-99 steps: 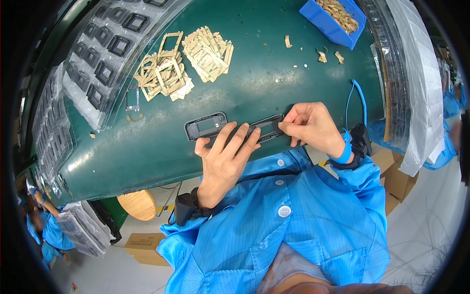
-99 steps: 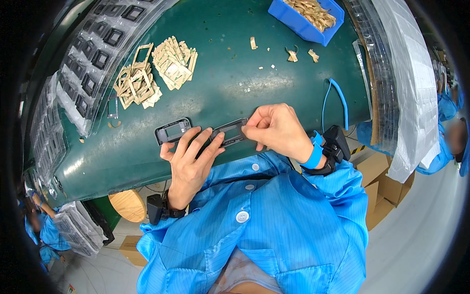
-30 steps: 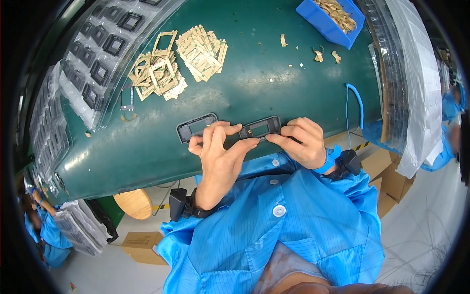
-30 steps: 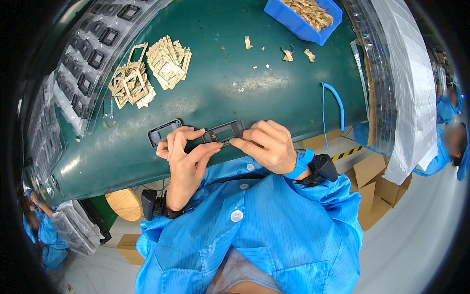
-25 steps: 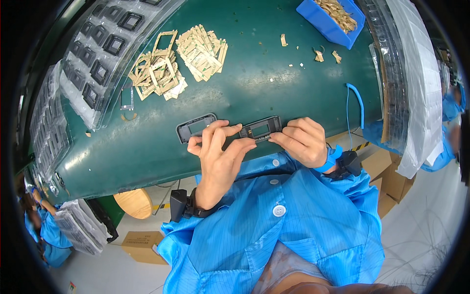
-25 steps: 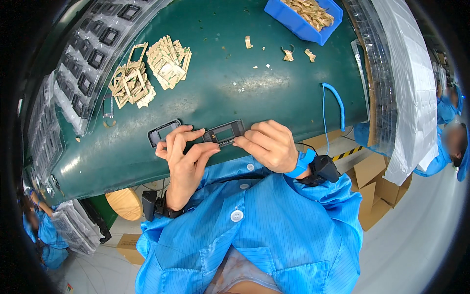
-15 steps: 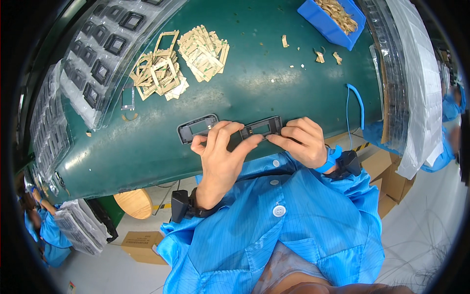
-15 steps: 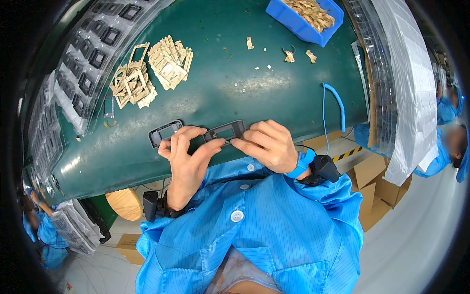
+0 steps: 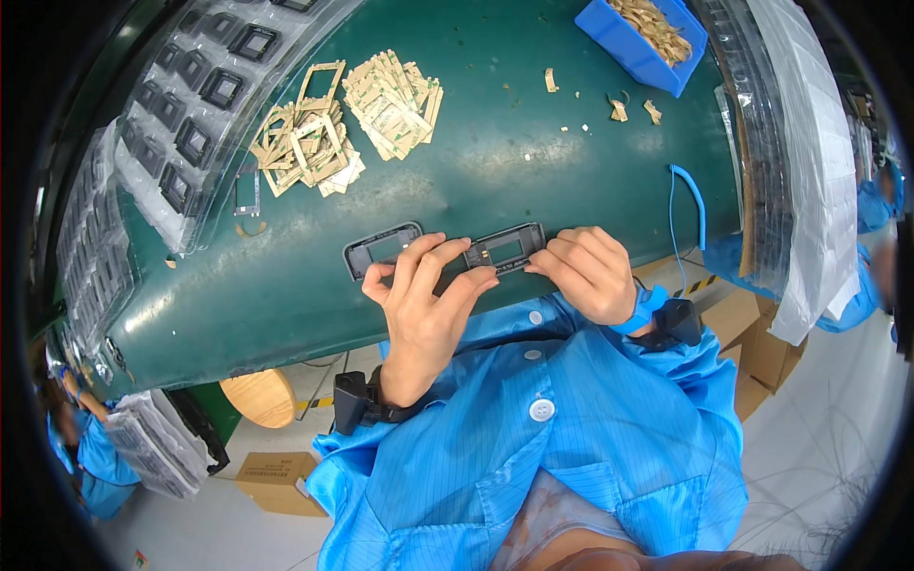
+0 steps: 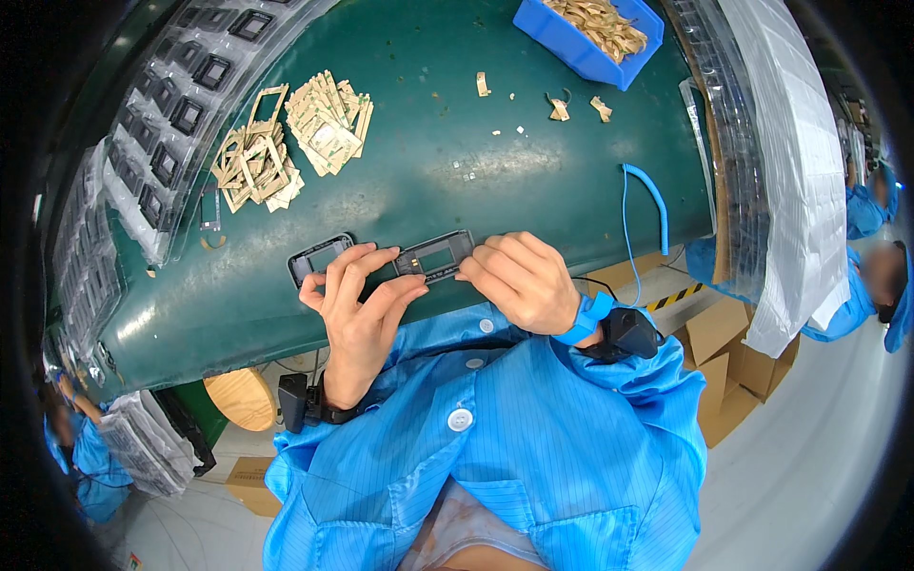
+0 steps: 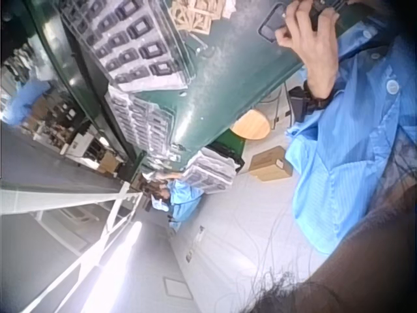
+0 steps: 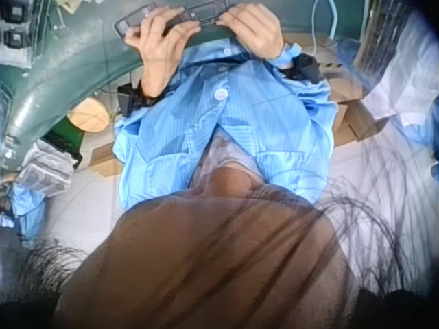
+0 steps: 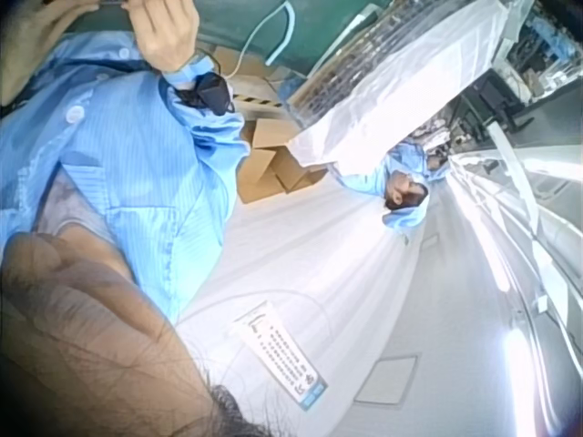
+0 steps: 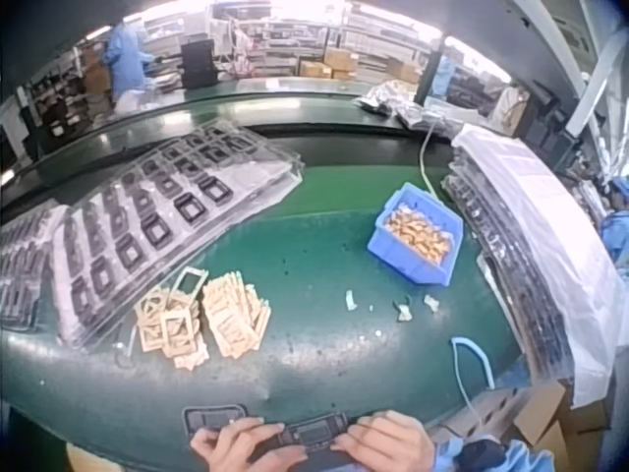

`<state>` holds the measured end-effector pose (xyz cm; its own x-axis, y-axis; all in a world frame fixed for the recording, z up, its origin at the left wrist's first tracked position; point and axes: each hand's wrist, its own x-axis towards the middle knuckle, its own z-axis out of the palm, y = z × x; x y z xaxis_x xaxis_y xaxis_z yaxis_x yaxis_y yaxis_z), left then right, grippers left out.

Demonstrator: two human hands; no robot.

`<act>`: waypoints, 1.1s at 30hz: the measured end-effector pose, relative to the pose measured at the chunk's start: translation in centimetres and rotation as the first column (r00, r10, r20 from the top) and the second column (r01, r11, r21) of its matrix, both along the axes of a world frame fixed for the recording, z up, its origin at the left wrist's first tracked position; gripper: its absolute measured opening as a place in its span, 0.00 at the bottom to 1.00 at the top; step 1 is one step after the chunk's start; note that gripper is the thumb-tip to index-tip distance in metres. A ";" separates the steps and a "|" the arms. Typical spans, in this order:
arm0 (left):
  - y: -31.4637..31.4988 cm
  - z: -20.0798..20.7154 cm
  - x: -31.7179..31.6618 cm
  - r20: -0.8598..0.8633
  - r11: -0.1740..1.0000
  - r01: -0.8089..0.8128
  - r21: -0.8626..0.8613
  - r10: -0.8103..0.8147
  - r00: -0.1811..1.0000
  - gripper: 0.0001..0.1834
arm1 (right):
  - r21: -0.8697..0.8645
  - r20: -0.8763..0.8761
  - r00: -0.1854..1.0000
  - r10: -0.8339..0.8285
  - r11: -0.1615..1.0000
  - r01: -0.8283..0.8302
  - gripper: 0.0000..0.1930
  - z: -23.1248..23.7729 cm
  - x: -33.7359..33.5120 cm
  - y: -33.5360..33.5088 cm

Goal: The recorder is assembling small electronic components, specifically placing wooden or plastic inserts into small black frames or housings on a factory assembly line.

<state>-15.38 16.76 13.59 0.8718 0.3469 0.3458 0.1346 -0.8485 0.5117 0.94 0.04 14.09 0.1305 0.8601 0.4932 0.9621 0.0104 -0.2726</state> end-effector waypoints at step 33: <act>-0.1 0.2 -0.2 -0.060 0.989 -0.037 0.146 0.047 0.997 0.20 | -0.215 -0.114 0.993 -0.036 0.977 0.011 0.23 1.7 1.1 1.1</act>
